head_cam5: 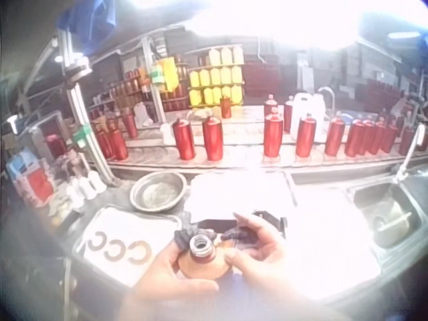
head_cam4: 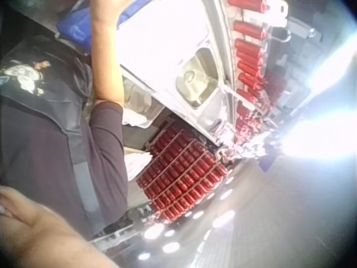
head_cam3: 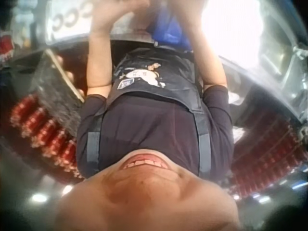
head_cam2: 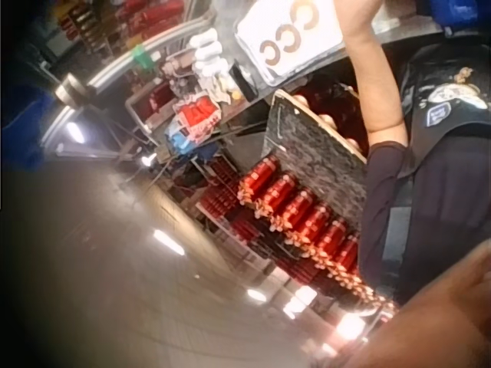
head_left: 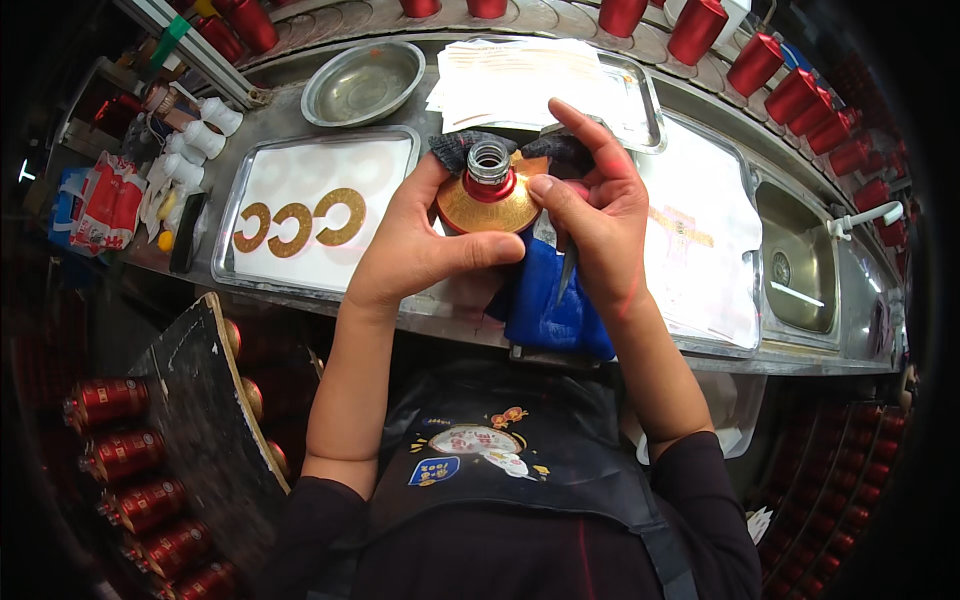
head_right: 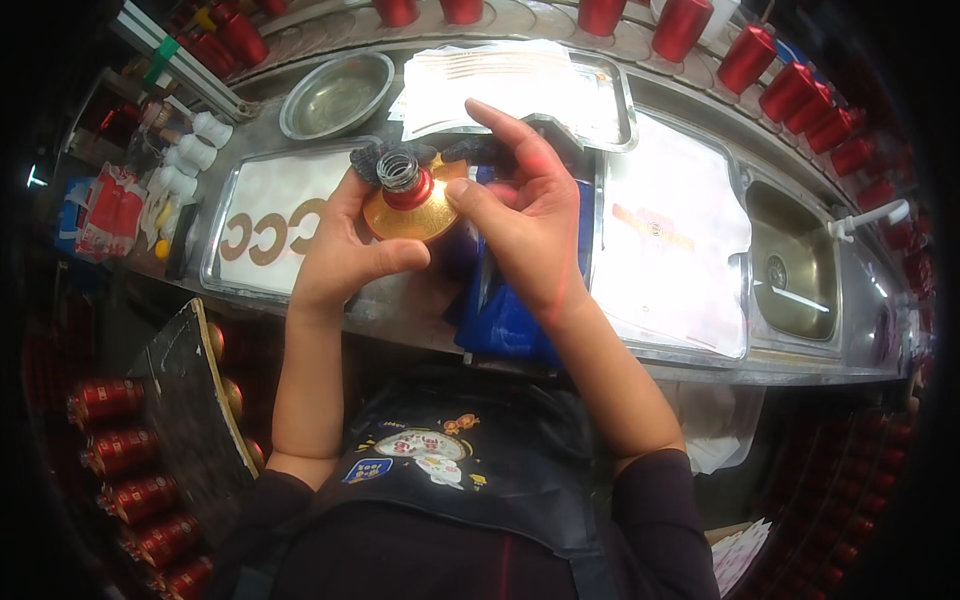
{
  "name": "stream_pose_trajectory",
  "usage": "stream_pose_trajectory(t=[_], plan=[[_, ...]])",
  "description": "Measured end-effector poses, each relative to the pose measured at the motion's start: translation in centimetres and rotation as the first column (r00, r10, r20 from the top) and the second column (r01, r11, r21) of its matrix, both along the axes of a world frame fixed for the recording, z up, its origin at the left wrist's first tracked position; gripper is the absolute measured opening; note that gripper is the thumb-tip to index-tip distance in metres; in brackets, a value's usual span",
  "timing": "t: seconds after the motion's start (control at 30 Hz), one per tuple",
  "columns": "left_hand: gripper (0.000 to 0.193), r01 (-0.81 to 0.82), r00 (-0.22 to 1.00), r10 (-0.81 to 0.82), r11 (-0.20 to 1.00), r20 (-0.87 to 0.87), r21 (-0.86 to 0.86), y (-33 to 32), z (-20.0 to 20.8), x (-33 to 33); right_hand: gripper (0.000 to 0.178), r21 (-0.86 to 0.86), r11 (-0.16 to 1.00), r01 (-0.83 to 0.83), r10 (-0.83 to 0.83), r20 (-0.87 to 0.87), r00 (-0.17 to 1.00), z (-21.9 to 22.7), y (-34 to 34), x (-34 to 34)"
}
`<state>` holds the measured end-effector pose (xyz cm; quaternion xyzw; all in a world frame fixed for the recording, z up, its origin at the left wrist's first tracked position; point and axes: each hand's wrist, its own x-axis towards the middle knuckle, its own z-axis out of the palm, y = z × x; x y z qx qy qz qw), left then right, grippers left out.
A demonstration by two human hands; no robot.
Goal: The person applies gold circular labels to the necks of red cylindrical bottles and then affixes rectangular paper labels to the bottle bodies. The person wipes the bottles with a blue cloth and places the finished bottles on a nearby table.
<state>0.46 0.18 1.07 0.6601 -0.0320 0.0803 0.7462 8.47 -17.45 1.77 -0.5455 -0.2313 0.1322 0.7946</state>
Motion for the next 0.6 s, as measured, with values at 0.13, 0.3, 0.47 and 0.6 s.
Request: stream_pose_trajectory(t=[0.13, 0.3, 0.47, 0.6], plan=[[0.059, -0.063, 0.997, 0.051, 0.963, -0.05, -0.262, -0.4, 0.4, 0.4, 0.064, -0.006, 0.999, 0.038, -0.038, 0.009, 0.999, -0.4, 0.1, 0.2], [0.062, -0.13, 0.989, 0.129, 0.991, -0.067, -0.018, -1.0, 0.8, 1.1, 0.057, -0.022, 0.992, 0.128, -0.129, -0.054, 0.99, -1.0, 0.0, 1.0], [0.068, 0.128, 0.991, -0.128, 0.992, -0.034, -0.023, 1.2, 1.2, 2.6, 0.045, -0.172, 0.977, 0.127, -0.141, -0.075, 0.987, -0.8, -0.7, -0.7], [0.071, 0.121, 0.987, -0.114, 0.99, -0.115, 0.065, 1.8, 1.8, 1.6, 0.041, -0.29, 0.957, 0.024, -0.035, -0.034, 0.999, -0.3, -1.5, -2.0]])
